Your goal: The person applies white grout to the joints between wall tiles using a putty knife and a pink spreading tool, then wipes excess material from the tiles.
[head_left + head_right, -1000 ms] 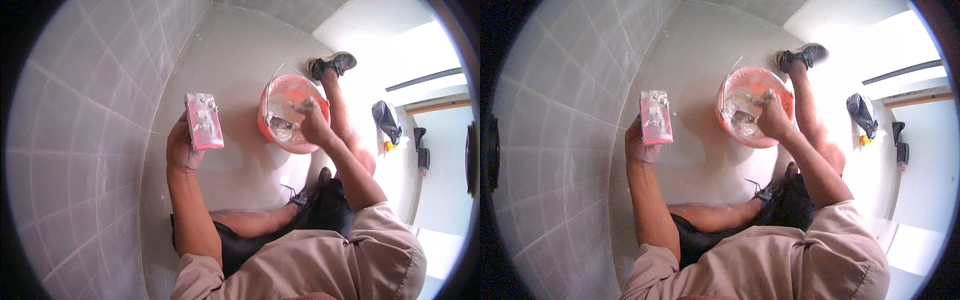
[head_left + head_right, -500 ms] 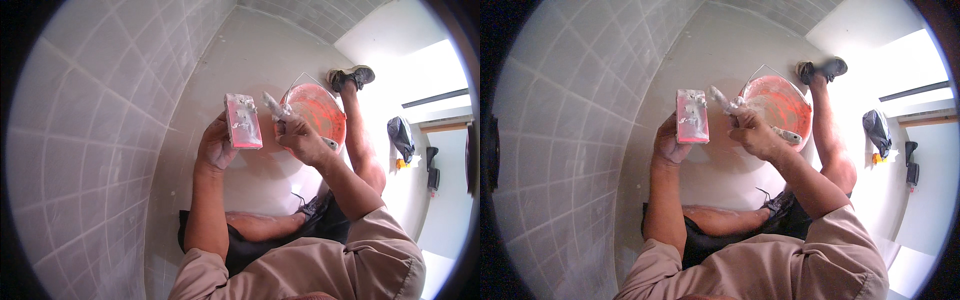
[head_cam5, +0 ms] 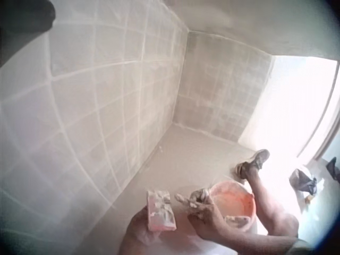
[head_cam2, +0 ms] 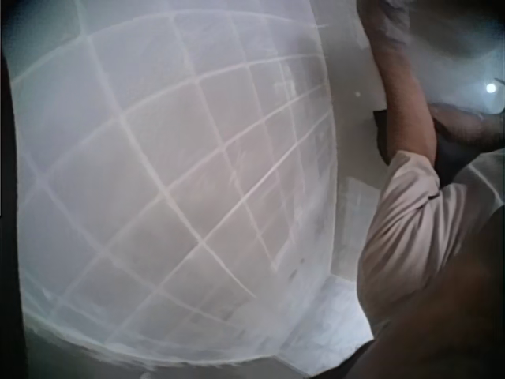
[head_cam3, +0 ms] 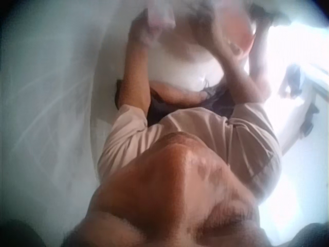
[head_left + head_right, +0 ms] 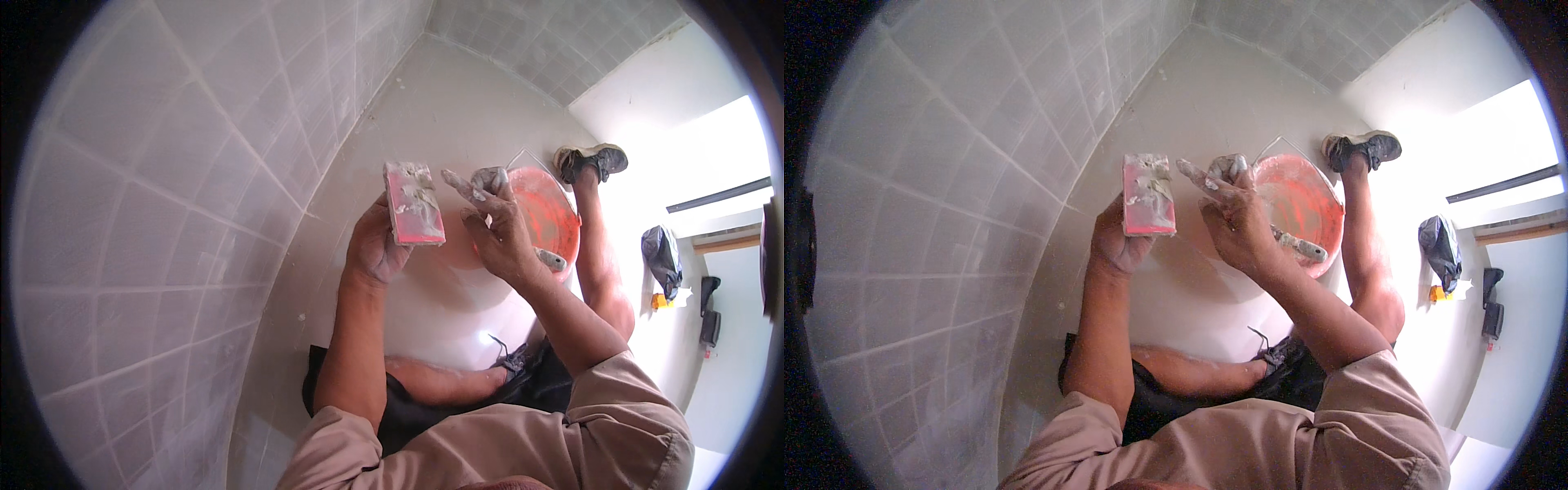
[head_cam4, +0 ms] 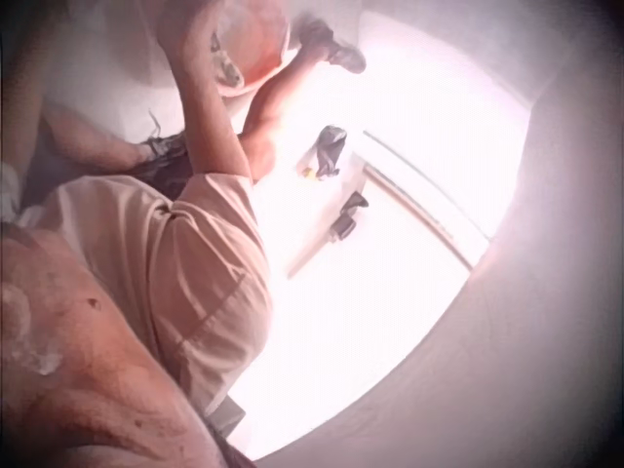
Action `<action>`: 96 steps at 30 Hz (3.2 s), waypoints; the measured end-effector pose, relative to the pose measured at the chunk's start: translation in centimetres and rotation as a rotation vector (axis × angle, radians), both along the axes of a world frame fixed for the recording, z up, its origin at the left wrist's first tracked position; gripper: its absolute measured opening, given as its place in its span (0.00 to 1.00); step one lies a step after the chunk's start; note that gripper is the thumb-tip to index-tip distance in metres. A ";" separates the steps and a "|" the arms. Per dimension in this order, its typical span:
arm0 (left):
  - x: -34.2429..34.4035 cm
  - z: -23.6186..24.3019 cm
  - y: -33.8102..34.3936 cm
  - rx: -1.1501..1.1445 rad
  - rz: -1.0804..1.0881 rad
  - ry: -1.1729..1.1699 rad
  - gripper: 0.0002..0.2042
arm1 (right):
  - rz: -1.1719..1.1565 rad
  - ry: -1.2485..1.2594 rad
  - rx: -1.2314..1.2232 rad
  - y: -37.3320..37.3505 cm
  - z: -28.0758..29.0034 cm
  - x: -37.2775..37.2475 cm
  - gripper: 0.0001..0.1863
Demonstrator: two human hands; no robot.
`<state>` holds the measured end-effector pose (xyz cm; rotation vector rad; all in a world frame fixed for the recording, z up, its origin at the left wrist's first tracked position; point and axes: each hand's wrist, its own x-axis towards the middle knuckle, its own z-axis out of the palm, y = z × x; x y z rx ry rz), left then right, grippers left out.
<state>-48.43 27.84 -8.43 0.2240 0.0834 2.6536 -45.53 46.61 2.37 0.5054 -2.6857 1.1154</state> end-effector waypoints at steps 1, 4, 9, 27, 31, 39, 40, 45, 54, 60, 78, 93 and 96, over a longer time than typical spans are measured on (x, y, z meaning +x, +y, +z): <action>-0.1 0.1 0.1 -0.019 0.005 -0.003 0.24 | 0.016 0.017 0.072 -0.2 0.2 -0.7 0.26; 0.5 2.3 -1.2 -0.186 0.020 -0.064 0.25 | 0.064 0.083 0.181 0.4 0.4 -1.2 0.26; 0.9 -0.4 -1.0 -0.046 0.132 -0.134 0.22 | 0.025 0.036 -0.330 -1.3 5.2 -5.8 0.24; -0.3 -0.7 -0.7 0.111 0.082 -0.134 0.22 | 0.293 0.274 -1.123 -15.2 31.4 -24.8 0.21; -0.3 -0.6 -0.7 0.105 0.081 -0.141 0.23 | 0.203 0.360 -0.934 -15.3 31.3 -26.6 0.19; -0.3 -0.7 -0.8 0.068 0.092 -0.109 0.25 | -0.223 1.097 -0.313 -15.7 31.0 -26.8 0.16; -0.2 -0.7 -0.9 0.067 0.096 -0.111 0.25 | -0.220 1.093 -0.316 -15.9 30.9 -26.8 0.16; -0.2 0.0 -0.7 0.060 0.106 -0.117 0.25 | -0.299 1.242 -0.069 -15.4 31.5 -28.6 0.17; -0.7 -1.1 -0.6 0.094 0.061 -0.070 0.25 | 0.330 0.658 -1.003 -14.5 29.6 -30.0 0.13; -0.4 -0.6 -0.8 0.063 0.089 -0.080 0.25 | -0.275 1.326 0.107 -13.0 30.6 -28.9 0.09; -0.5 -1.3 -0.9 0.083 0.060 -0.063 0.25 | 0.229 0.578 -1.040 -15.8 30.0 -27.4 0.07; -0.5 -1.7 -1.4 0.101 0.080 -0.042 0.25 | 0.014 0.726 -0.541 -16.9 31.2 -28.3 0.14; -0.7 -1.4 -0.6 0.082 0.068 -0.038 0.25 | -0.246 1.367 0.012 -15.1 31.6 -31.1 0.18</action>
